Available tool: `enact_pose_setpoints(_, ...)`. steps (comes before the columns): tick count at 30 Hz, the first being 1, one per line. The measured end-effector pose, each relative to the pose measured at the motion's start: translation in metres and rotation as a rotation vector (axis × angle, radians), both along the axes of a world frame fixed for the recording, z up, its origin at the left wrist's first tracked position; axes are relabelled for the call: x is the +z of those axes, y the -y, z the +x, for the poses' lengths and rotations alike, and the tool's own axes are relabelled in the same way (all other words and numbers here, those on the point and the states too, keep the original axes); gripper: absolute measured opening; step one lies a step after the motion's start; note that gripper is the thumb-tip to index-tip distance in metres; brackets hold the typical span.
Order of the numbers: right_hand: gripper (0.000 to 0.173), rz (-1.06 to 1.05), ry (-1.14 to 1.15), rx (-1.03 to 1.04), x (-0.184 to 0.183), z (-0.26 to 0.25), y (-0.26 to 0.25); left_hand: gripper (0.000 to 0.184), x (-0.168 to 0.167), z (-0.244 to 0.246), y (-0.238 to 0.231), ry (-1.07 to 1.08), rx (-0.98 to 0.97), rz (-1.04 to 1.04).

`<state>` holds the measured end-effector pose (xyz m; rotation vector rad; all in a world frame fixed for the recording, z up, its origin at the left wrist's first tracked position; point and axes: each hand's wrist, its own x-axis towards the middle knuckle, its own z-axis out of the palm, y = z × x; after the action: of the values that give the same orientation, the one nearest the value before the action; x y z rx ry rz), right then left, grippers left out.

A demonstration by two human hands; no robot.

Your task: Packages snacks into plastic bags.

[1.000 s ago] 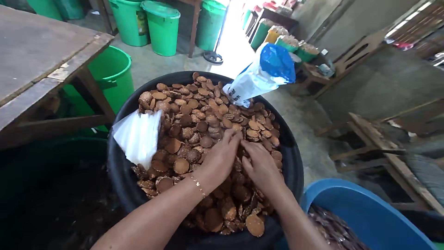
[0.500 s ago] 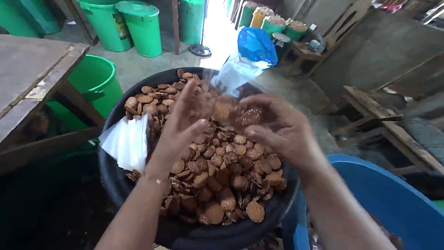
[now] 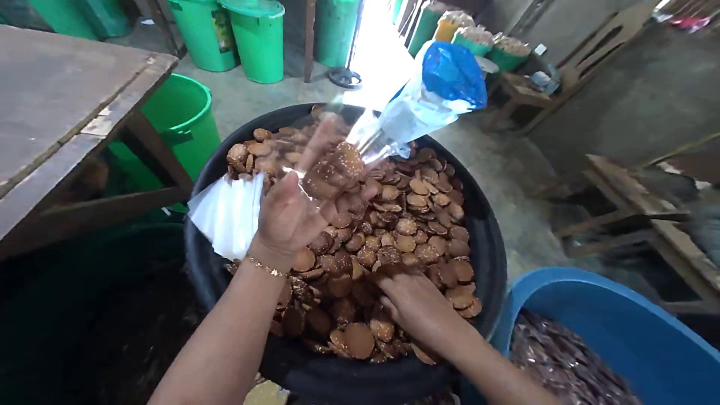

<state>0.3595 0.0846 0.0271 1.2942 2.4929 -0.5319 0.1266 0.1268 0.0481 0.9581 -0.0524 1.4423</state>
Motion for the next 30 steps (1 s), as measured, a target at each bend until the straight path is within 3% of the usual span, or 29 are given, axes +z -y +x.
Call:
enact_pose_setpoints(2, 0.033, 0.106, -0.102, 0.003, -0.012, 0.004, -0.003, 0.086, 0.003, 0.001, 0.001, 0.009, 0.037, 0.065)
enact_pose_setpoints(5, 0.024, 0.374, -0.319, 0.024, -0.036, 0.001, -0.015, 0.065, 0.007, 0.005, 0.002, 0.004, 0.09, 0.012)
enact_pose_setpoints(9, 0.041, 0.065, -0.132, -0.072, -0.016, -0.02, -0.038, 0.042, 0.001, 0.007, -0.001, -0.026, 0.165, -0.051)
enact_pose_setpoints(11, 0.039, 0.103, -0.17, -0.014, -0.017, -0.018, -0.038, 0.036, -0.001, 0.005, -0.003, -0.039, 0.16, -0.05)
enact_pose_setpoints(15, 0.035, 0.489, -0.274, 0.164, -0.034, 0.0, -0.032, 0.04, -0.002, 0.001, -0.005, -0.071, 0.152, -0.066)
enact_pose_setpoints(20, 0.033, 0.178, -0.17, -0.073, -0.023, 0.022, -0.053, 0.037, -0.006, 0.005, -0.006, -0.106, 0.225, -0.107)
enact_pose_setpoints(23, 0.039, 0.062, -0.3, 0.034, 0.0, 0.018, -0.033, 0.034, -0.006, 0.01, -0.008, -0.172, 0.296, -0.209)
enact_pose_setpoints(26, 0.034, -0.119, -0.316, 0.16, 0.003, 0.001, 0.002, 0.046, -0.008, 0.013, -0.007, -0.149, 0.253, -0.299)
enact_pose_setpoints(30, 0.024, 0.131, -0.338, 0.071, -0.005, -0.009, 0.014, 0.055, -0.005, 0.019, -0.006, -0.157, 0.18, -0.366)
